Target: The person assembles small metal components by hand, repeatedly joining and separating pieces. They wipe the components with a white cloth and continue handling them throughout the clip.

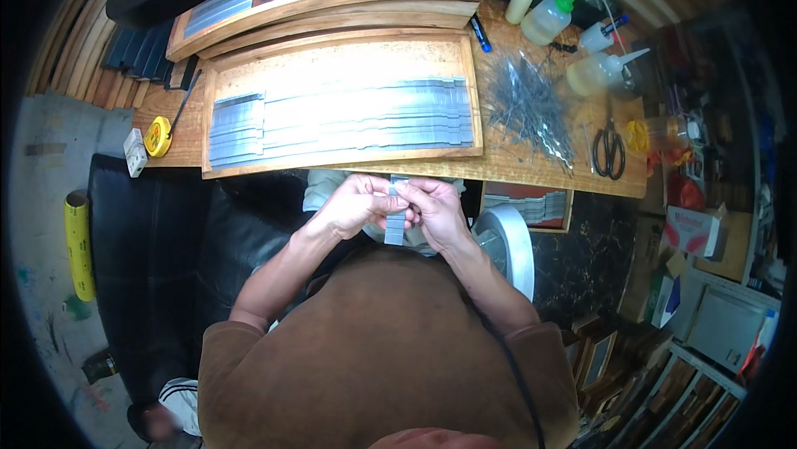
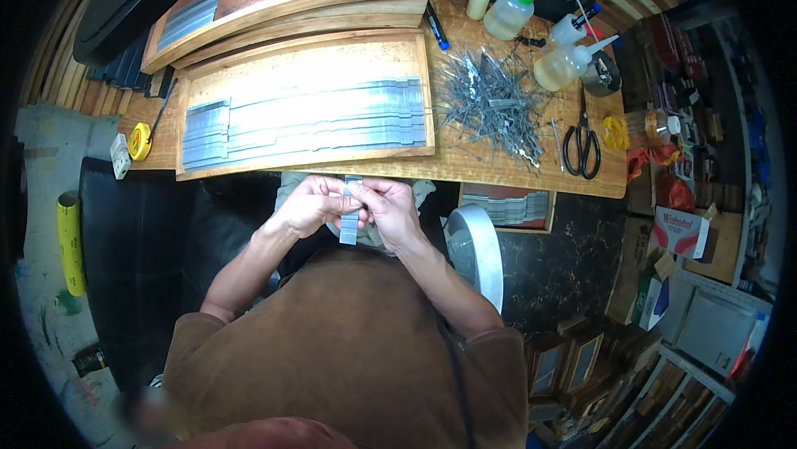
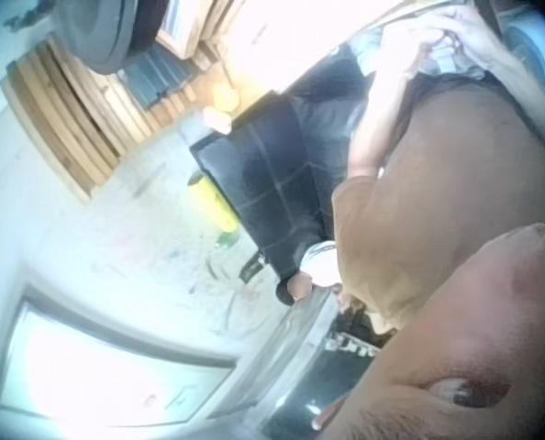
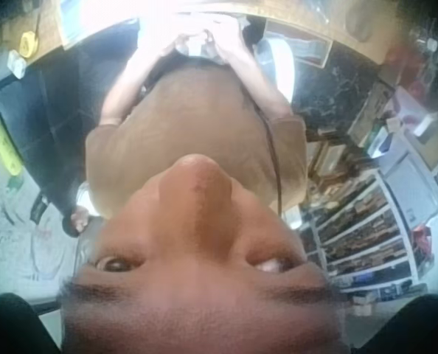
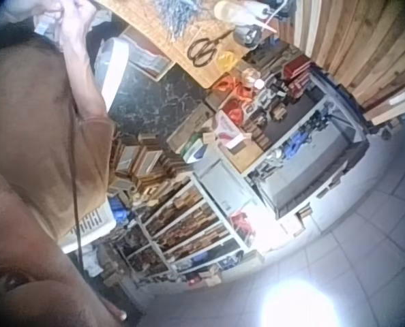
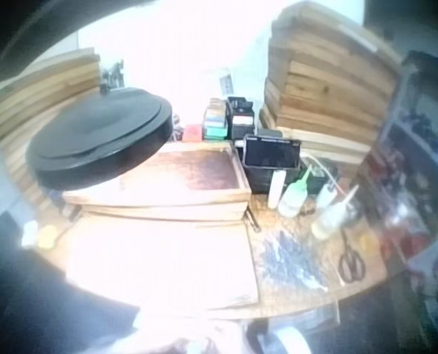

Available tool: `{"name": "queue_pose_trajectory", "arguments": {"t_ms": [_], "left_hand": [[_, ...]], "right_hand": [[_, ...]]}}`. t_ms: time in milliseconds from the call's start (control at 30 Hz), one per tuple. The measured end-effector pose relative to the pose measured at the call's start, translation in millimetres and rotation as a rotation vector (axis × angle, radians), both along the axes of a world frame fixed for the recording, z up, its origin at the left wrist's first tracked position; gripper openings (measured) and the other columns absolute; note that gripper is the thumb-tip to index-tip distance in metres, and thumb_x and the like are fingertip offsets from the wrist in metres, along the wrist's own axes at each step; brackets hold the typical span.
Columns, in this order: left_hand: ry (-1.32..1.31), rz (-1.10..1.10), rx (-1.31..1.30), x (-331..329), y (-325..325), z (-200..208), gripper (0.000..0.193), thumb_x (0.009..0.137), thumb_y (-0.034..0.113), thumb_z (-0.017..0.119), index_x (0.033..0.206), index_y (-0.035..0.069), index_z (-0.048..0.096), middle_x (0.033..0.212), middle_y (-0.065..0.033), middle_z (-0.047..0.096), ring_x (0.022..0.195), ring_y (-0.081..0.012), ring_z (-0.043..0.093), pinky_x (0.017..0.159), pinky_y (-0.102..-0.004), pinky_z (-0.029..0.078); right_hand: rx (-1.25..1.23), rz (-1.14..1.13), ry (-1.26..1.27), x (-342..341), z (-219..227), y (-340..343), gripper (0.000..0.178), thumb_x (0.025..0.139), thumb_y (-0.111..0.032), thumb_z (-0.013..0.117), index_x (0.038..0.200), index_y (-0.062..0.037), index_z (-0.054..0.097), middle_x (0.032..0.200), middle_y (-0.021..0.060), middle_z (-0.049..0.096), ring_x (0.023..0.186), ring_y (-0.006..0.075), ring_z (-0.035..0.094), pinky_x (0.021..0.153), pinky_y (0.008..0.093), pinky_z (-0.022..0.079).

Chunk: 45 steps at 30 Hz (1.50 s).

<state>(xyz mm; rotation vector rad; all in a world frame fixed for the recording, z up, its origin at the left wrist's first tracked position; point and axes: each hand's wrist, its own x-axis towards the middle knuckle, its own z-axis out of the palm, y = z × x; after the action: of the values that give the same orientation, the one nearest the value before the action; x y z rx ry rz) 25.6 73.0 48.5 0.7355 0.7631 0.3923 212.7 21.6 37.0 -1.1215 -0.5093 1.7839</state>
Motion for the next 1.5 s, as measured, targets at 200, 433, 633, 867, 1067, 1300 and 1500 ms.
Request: {"name": "queue_pose_trajectory", "arguments": {"t_ms": [200,433,633,867,1067,1300,1500], "left_hand": [[0.063,0.018,0.161,3,-3,-6,0.010,0.098,0.014,0.075,0.100,0.005,0.080,0.090,-0.0034,0.080,0.075,-0.0095,0.072,0.064,-0.0229,0.054],[0.297,0.210,0.904,-5,-47,-3,0.006,0.097,0.003,0.073,0.094,-0.001,0.076,0.074,-0.0131,0.073,0.063,-0.0106,0.067,0.056,-0.0301,0.050],[0.345,0.268,0.970,-10,-47,16,0.005,0.095,0.004,0.074,0.093,0.000,0.076,0.071,-0.0152,0.069,0.058,-0.0140,0.066,0.053,-0.0306,0.048],[0.279,0.368,1.003,-13,-44,23,0.010,0.095,0.002,0.073,0.103,0.000,0.078,0.075,-0.0149,0.071,0.061,-0.0138,0.066,0.056,-0.0293,0.050],[0.353,0.331,1.111,-17,-43,18,0.010,0.091,-0.002,0.072,0.099,0.001,0.077,0.071,-0.0141,0.067,0.056,-0.0205,0.064,0.053,-0.0326,0.048],[0.239,0.404,0.867,-12,-49,26,0.012,0.094,0.000,0.071,0.104,0.000,0.078,0.074,-0.0131,0.071,0.061,-0.0145,0.064,0.058,-0.0285,0.050],[0.417,0.292,0.969,-22,-51,29,0.013,0.093,0.001,0.073,0.105,0.002,0.078,0.078,-0.0139,0.071,0.061,-0.0178,0.065,0.058,-0.0303,0.051]], "right_hand": [[0.037,-0.017,-0.160,-4,-3,2,0.017,0.100,-0.015,0.075,0.097,0.0015,0.077,0.074,-0.0012,0.068,0.057,0.0028,0.056,0.051,0.0189,0.044],[0.641,0.106,-0.641,-3,42,-9,0.013,0.086,0.000,0.083,0.099,-0.0025,0.081,0.087,0.0035,0.066,0.071,0.0091,0.059,0.061,0.0261,0.048],[0.845,0.057,-0.705,-13,44,-3,0.014,0.086,-0.004,0.086,0.098,-0.0016,0.080,0.087,0.0053,0.065,0.073,0.0129,0.062,0.063,0.0274,0.049],[0.779,0.197,-0.673,-11,66,10,0.022,0.083,-0.003,0.087,0.105,-0.0027,0.082,0.089,0.0057,0.067,0.078,0.0142,0.064,0.067,0.0271,0.051],[0.871,0.142,-0.682,-14,56,7,0.018,0.084,0.001,0.082,0.101,-0.0032,0.082,0.087,0.0059,0.066,0.073,0.0148,0.062,0.063,0.0273,0.049],[0.871,0.142,-0.616,-17,63,11,0.017,0.084,0.001,0.082,0.101,-0.0024,0.082,0.088,0.0063,0.066,0.074,0.0136,0.062,0.063,0.0273,0.049],[0.770,0.197,-0.622,-13,58,8,0.023,0.080,0.004,0.086,0.102,-0.0017,0.083,0.087,0.0043,0.066,0.077,0.0113,0.062,0.066,0.0244,0.048]]}}
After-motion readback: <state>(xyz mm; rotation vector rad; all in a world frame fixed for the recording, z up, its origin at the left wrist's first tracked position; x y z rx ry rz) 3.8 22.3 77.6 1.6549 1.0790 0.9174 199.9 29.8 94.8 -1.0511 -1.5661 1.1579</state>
